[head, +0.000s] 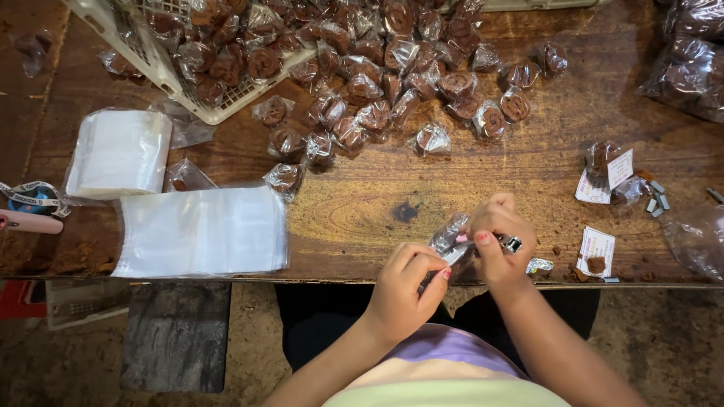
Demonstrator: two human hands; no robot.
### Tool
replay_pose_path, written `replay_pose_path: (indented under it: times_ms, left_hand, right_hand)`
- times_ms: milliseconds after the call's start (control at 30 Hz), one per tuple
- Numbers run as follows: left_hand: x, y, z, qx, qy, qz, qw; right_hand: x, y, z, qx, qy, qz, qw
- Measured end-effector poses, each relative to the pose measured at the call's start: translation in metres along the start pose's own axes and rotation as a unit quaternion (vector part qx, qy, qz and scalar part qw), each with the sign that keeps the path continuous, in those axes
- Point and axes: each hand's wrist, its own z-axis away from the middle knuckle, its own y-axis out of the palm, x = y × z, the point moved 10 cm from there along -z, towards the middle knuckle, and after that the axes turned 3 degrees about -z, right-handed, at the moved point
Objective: Packing individually wrapped small cakes into larger plastic bags, adding a label, and sealing them with a heat sealer.
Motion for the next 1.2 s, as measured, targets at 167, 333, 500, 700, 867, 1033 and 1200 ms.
replay_pose_path:
  times_ms: [167, 333, 500, 700, 867, 1033, 1200]
  left_hand:
    - [-0.001, 0.001, 0.0, 0.006, 0.0, 0.003, 1.0]
    - [0.003, 0.005, 0.0, 0.011, 0.003, 0.018, 1.0]
    - [0.044, 0.009, 0.004, 0.001, -0.126, 0.097, 0.987]
    - [0.12, 0.014, 0.039, -0.049, -0.462, 0.255, 0.848]
    - [0.14, 0.044, 0.052, 0.05, -0.535, 0.353, 0.766]
    - [0.159, -0.032, 0.007, 0.114, -0.417, 0.078, 0.899]
    - [0.2, -0.169, 0.021, 0.025, -0.365, -0.256, 0.895]
  right_hand:
    - [0.009, 0.004, -0.005, 0.052, -0.053, 0.025, 0.997]
    - [0.016, 0.019, -0.009, 0.085, -0.108, 0.071, 0.988]
    - [-0.082, -0.032, 0.019, -0.092, 0.068, -0.131, 0.985]
    - [-0.141, -0.042, 0.041, 0.093, 0.318, 0.042, 0.943]
    - [-0.172, -0.009, 0.131, 0.235, 0.575, -0.159, 0.768]
    - [-0.184, -0.159, 0.096, -0.01, 0.627, 0.015, 0.779]
    - [-0.212, -0.27, 0.01, -0.152, 0.335, -0.352, 0.861]
